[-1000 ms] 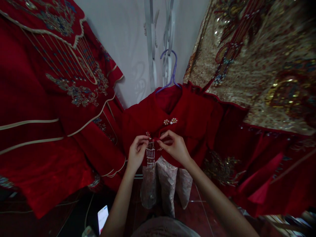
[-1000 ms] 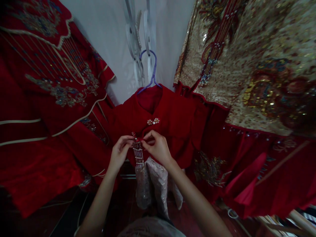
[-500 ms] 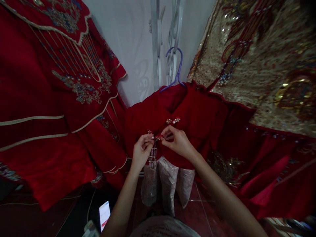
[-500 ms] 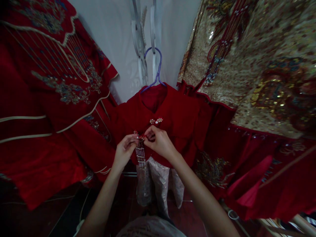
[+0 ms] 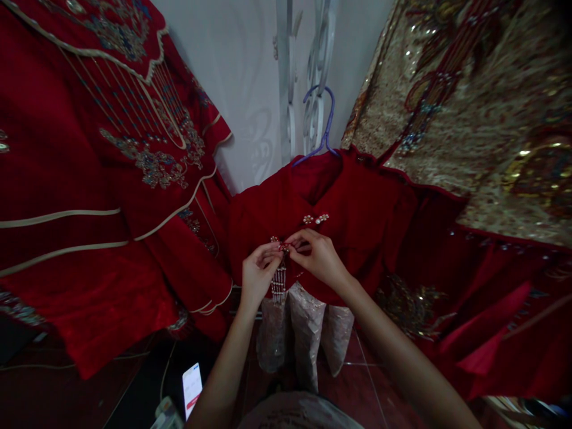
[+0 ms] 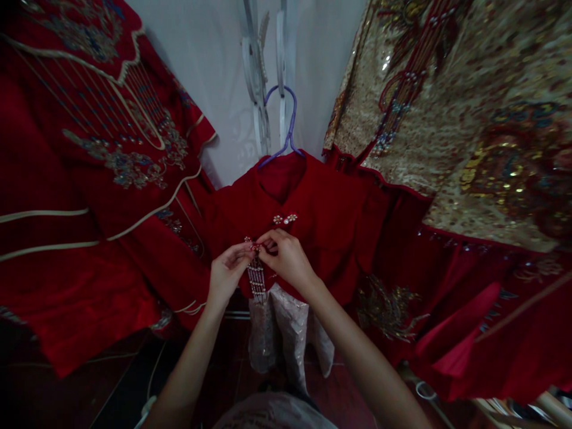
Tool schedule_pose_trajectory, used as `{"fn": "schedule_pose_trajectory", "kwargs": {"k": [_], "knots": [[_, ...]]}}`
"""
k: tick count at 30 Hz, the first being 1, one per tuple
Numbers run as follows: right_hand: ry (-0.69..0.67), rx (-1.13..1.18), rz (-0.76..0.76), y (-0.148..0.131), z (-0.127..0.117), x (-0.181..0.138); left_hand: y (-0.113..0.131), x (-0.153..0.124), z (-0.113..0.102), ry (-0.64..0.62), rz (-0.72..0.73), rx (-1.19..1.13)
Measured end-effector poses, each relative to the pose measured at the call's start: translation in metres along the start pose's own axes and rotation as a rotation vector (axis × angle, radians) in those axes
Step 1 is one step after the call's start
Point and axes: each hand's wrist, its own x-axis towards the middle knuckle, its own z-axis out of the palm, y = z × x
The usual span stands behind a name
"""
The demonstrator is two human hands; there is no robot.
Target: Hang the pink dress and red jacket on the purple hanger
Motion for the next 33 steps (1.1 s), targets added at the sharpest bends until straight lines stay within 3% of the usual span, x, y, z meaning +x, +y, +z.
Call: {"fn": "schedule_pose_trajectory", "kwargs": {"k": [13,23,33], "knots": [[0.080,0.023,-0.032,0.002,0.008,-0.004,-0.007,0.001,0.000,0.058,0.037,0.095],[0.134,0.012,-0.046,0.005,0.016,-0.006,-0.003,0.001,-0.005,0.023,0.279,0.395],[0.123,0.140,0.027,0.012,0.009,-0.016,-0.013,0.002,-0.006,0.032,0.183,0.321]]}}
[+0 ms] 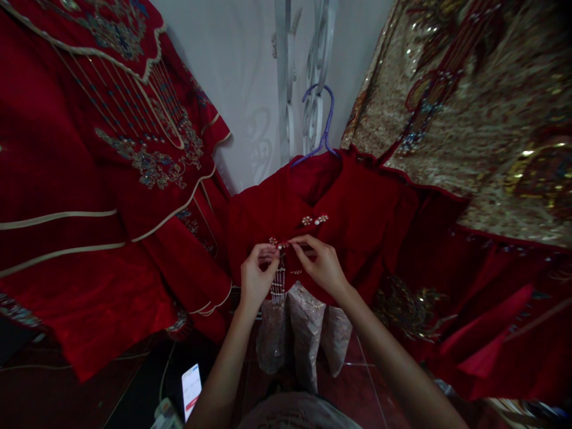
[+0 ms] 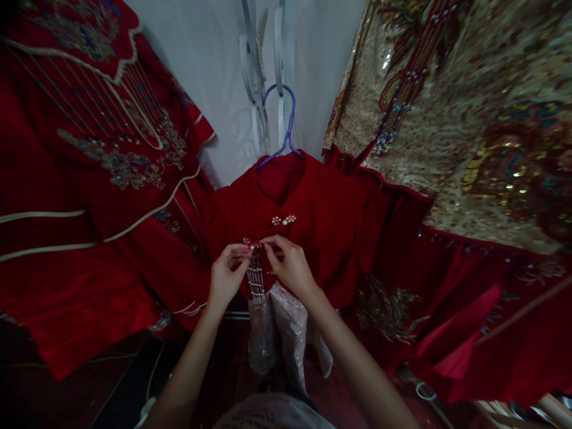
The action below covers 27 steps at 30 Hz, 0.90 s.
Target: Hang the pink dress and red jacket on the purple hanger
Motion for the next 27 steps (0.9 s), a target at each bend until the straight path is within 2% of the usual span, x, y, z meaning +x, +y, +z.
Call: {"fn": "schedule_pose_trajectory", "kwargs": {"k": [2,6,9,13,16,22,27], "knots": [[0.001,0.008,0.072,0.013,-0.002,-0.012,-0.004,-0.010,0.001,-0.023,-0.025,0.037],[-0.005,-0.087,0.198,0.043,-0.001,-0.041,-0.013,-0.037,0.008,-0.164,-0.117,0.079],[0.004,-0.212,0.191,0.053,0.002,-0.053,-0.018,-0.057,0.018,-0.242,-0.146,0.101],[-0.015,-0.273,0.168,0.052,0.003,-0.054,-0.020,-0.073,0.029,-0.297,-0.143,0.158],[-0.016,-0.248,0.155,0.053,0.002,-0.052,-0.025,-0.075,0.028,-0.260,-0.186,0.190],[0.021,-0.218,0.167,0.062,0.001,-0.052,-0.043,-0.070,0.008,-0.093,-0.317,0.103],[0.056,-0.258,0.169,0.065,0.007,-0.055,-0.046,-0.067,0.002,-0.027,-0.239,0.114]]}}
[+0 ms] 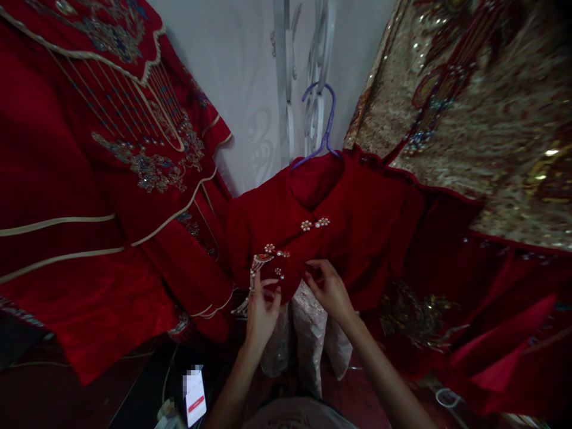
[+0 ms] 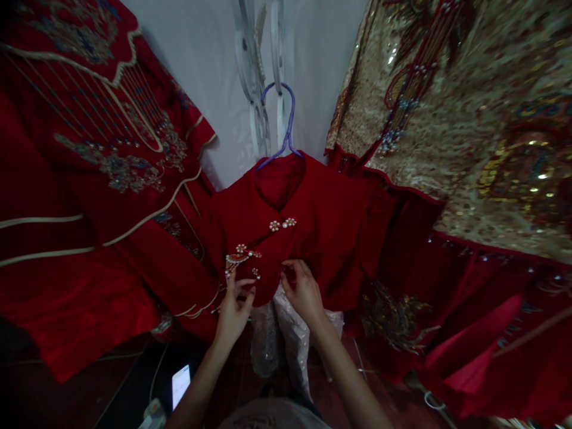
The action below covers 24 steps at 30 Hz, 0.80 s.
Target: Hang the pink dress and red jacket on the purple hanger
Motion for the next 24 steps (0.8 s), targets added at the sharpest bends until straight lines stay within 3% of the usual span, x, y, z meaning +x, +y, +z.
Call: {"fn": "schedule_pose_trajectory", "kwargs": {"k": [12,17,24], "knots": [[0.005,0.252,0.055,0.002,0.012,0.000,0.007,0.016,0.027,0.049,0.098,0.068],[-0.018,0.332,0.077,0.000,0.012,-0.004,0.004,0.017,0.026,0.032,0.060,0.001],[-0.149,0.393,0.051,-0.015,0.007,-0.005,0.015,0.004,0.016,-0.089,-0.014,-0.155]]}}
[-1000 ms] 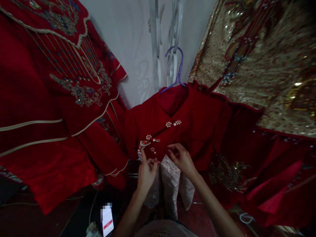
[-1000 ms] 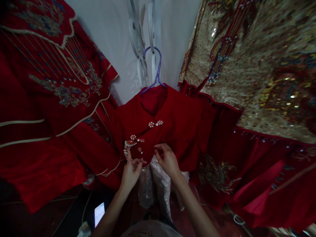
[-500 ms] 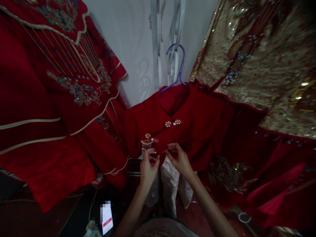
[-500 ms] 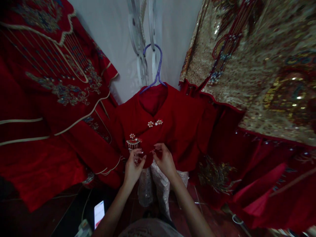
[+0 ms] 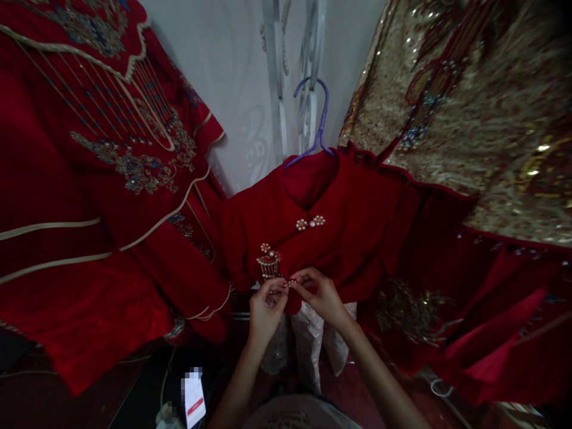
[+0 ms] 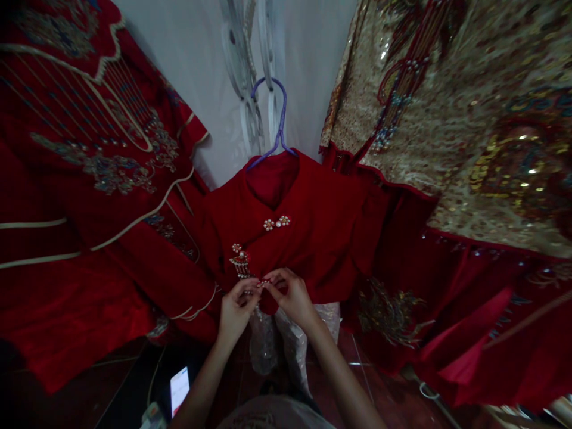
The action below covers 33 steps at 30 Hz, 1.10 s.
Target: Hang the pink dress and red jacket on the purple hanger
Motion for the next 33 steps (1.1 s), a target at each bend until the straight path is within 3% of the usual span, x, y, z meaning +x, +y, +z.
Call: {"fn": "schedule_pose_trajectory", "kwargs": {"k": [3,7,18,23,29,33], "knots": [[-0.008,-0.047,-0.021,-0.005,0.000,0.001,0.004,0.000,-0.002,-0.026,0.028,-0.003],[-0.045,-0.120,-0.064,-0.009,0.001,-0.002,0.003,0.002,-0.003,0.030,0.043,0.030],[0.041,-0.157,-0.050,-0.003,0.005,-0.005,-0.002,0.002,0.001,0.013,0.005,-0.011],[0.069,-0.192,-0.071,-0.001,0.010,-0.003,-0.006,0.006,-0.002,0.024,0.036,0.080],[0.087,-0.227,-0.072,-0.002,0.006,-0.001,-0.003,0.014,-0.005,-0.070,0.098,0.127],[0.253,-0.231,-0.082,-0.009,-0.014,-0.003,-0.001,0.013,-0.016,0.123,0.166,0.168]]}}
